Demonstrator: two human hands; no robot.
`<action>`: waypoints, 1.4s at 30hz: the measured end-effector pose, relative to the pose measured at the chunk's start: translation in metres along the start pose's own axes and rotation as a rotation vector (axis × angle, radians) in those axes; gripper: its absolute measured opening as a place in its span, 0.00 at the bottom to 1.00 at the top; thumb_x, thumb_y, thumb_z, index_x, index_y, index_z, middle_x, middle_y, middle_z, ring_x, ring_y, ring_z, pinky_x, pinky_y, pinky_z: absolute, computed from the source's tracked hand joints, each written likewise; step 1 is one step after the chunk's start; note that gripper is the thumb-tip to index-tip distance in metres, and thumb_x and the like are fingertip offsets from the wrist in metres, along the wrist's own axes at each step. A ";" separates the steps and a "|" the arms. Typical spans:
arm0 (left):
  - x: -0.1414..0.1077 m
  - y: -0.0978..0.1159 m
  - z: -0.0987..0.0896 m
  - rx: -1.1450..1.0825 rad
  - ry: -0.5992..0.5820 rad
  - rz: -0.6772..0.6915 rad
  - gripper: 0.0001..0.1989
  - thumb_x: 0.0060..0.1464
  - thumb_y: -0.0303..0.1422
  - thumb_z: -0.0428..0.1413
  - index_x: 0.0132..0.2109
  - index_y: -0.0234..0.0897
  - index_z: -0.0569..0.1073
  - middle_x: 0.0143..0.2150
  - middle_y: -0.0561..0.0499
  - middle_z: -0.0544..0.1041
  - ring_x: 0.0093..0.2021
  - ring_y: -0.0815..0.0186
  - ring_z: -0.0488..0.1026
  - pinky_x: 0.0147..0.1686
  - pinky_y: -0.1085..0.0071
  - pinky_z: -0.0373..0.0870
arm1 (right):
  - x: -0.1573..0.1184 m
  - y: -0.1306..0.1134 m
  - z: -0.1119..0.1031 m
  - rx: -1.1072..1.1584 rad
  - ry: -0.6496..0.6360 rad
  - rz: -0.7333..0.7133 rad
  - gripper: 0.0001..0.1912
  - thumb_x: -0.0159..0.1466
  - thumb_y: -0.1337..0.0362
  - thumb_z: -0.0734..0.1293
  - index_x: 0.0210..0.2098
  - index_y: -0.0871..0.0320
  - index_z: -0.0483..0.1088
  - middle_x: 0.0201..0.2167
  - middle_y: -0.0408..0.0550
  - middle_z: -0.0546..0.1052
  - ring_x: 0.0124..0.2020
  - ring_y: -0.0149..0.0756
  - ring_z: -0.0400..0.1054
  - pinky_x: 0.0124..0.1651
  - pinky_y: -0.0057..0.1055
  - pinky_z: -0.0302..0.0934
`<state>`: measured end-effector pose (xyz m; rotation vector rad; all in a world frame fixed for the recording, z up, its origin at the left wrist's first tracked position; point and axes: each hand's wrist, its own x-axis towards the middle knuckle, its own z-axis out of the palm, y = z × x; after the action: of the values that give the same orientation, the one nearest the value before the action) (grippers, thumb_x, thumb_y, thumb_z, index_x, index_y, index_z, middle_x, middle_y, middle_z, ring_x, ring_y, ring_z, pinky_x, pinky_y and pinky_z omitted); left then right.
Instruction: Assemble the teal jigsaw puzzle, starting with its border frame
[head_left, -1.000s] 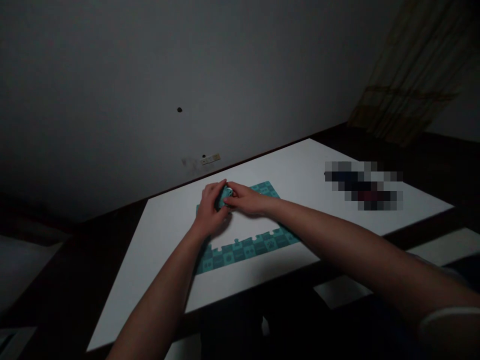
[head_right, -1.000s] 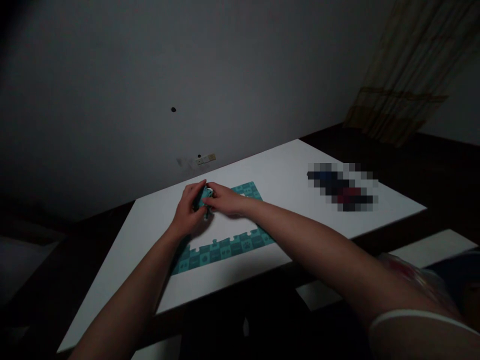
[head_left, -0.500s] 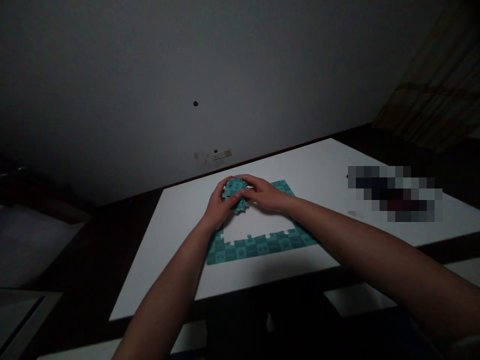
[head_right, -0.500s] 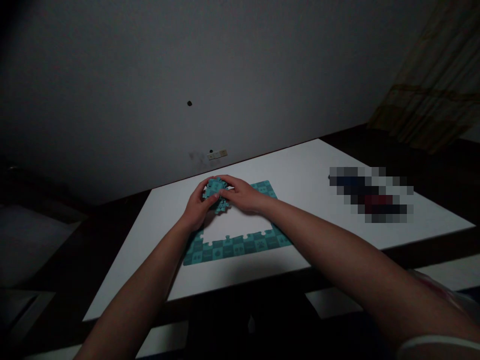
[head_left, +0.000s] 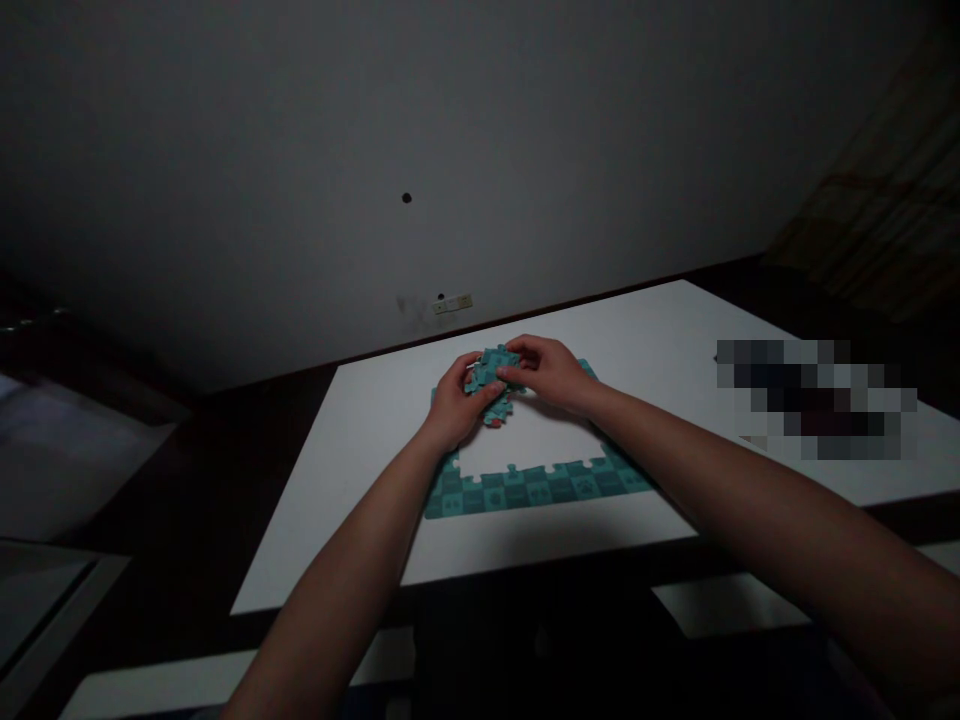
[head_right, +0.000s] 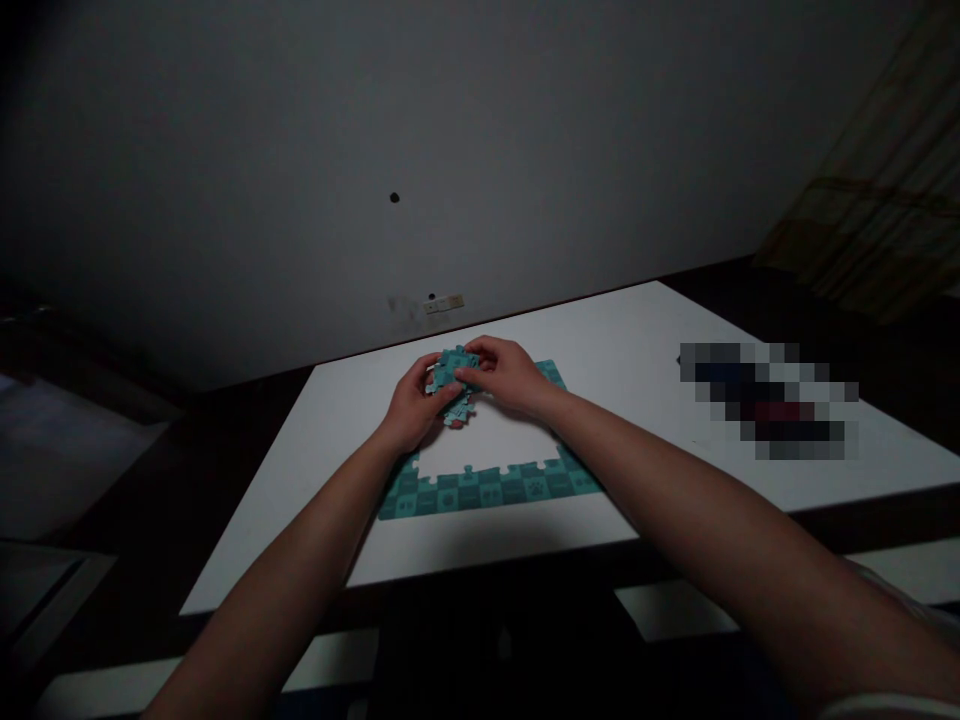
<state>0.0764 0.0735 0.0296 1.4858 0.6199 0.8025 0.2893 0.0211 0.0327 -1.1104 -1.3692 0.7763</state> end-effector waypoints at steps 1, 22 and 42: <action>0.000 0.000 0.000 -0.005 0.001 0.004 0.44 0.53 0.52 0.80 0.68 0.44 0.71 0.55 0.43 0.85 0.36 0.57 0.86 0.29 0.61 0.87 | 0.000 0.000 0.000 0.035 -0.004 0.007 0.21 0.61 0.49 0.84 0.46 0.52 0.81 0.45 0.52 0.87 0.44 0.47 0.81 0.52 0.46 0.78; 0.005 0.003 -0.005 -0.116 -0.017 -0.032 0.48 0.52 0.54 0.81 0.71 0.39 0.73 0.49 0.43 0.88 0.36 0.55 0.87 0.33 0.56 0.89 | 0.002 -0.001 -0.004 0.133 0.155 0.040 0.24 0.60 0.49 0.85 0.50 0.54 0.87 0.51 0.54 0.89 0.48 0.50 0.84 0.58 0.51 0.82; 0.026 0.002 -0.035 -0.061 0.461 0.136 0.30 0.54 0.54 0.76 0.54 0.42 0.80 0.37 0.53 0.81 0.29 0.65 0.79 0.27 0.68 0.82 | 0.021 0.007 -0.063 0.165 0.486 0.088 0.32 0.58 0.54 0.84 0.57 0.48 0.74 0.51 0.49 0.85 0.44 0.42 0.81 0.44 0.38 0.77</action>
<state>0.0643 0.1158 0.0338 1.3030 0.8316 1.2768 0.3542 0.0337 0.0418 -1.1418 -0.8388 0.6164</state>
